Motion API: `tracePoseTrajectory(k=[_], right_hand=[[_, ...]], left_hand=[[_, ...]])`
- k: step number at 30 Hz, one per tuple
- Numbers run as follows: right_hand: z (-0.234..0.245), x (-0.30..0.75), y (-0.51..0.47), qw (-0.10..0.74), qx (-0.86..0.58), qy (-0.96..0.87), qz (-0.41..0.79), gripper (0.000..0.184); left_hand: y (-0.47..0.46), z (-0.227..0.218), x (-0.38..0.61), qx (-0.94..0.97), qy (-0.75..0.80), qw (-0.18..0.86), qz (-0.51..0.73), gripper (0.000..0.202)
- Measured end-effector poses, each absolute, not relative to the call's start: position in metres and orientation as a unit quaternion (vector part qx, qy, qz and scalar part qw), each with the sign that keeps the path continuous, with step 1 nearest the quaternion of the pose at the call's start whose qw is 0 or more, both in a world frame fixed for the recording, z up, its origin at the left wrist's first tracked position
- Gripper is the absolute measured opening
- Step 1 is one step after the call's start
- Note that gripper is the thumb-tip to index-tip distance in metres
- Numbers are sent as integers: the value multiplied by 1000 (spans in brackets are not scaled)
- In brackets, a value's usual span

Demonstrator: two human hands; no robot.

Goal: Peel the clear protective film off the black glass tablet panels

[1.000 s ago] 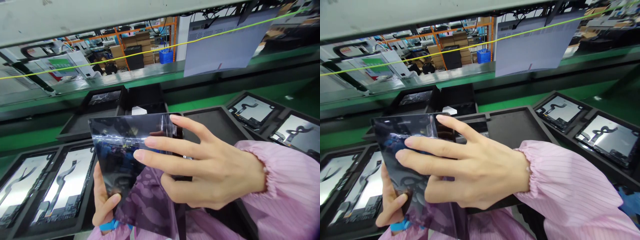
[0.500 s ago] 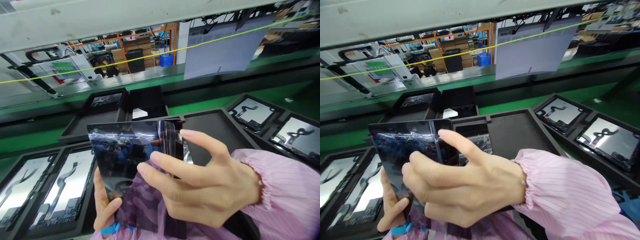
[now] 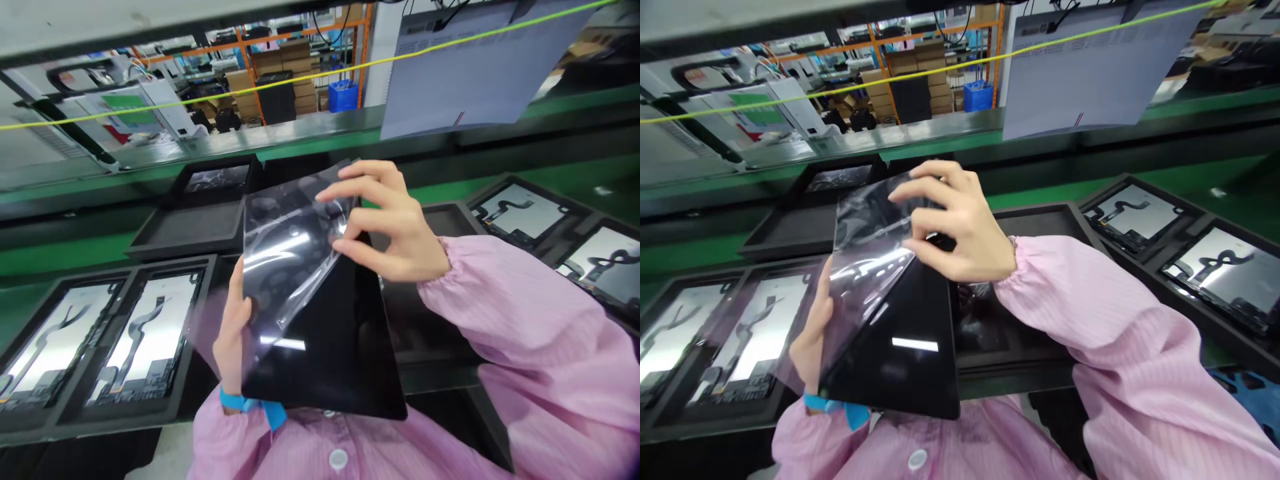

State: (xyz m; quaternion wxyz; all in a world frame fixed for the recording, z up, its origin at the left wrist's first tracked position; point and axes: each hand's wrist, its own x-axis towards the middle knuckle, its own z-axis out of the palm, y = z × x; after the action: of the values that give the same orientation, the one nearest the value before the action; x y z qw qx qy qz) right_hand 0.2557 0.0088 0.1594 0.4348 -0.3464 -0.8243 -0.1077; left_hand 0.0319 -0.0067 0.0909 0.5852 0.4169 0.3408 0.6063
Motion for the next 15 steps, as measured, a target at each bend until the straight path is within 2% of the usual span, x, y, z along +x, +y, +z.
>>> tracePoseTrajectory(k=[3, 6, 9, 15], right_hand=[[154, 255, 18, 535, -390, -750, 17, 29], [152, 252, 17, 596, -404, -682, 124, 29], [151, 250, 18, 622, -404, -646, 182, 25], [145, 256, 27, 638, -402, -620, 216, 24]], left_hand=[[-3, 93, 38, 397, 367, 600, 589, 41], [1, 87, 40, 423, 416, 573, 566, 33], [6, 76, 42, 443, 419, 569, 552, 32], [11, 65, 44, 477, 418, 551, 542, 30]])
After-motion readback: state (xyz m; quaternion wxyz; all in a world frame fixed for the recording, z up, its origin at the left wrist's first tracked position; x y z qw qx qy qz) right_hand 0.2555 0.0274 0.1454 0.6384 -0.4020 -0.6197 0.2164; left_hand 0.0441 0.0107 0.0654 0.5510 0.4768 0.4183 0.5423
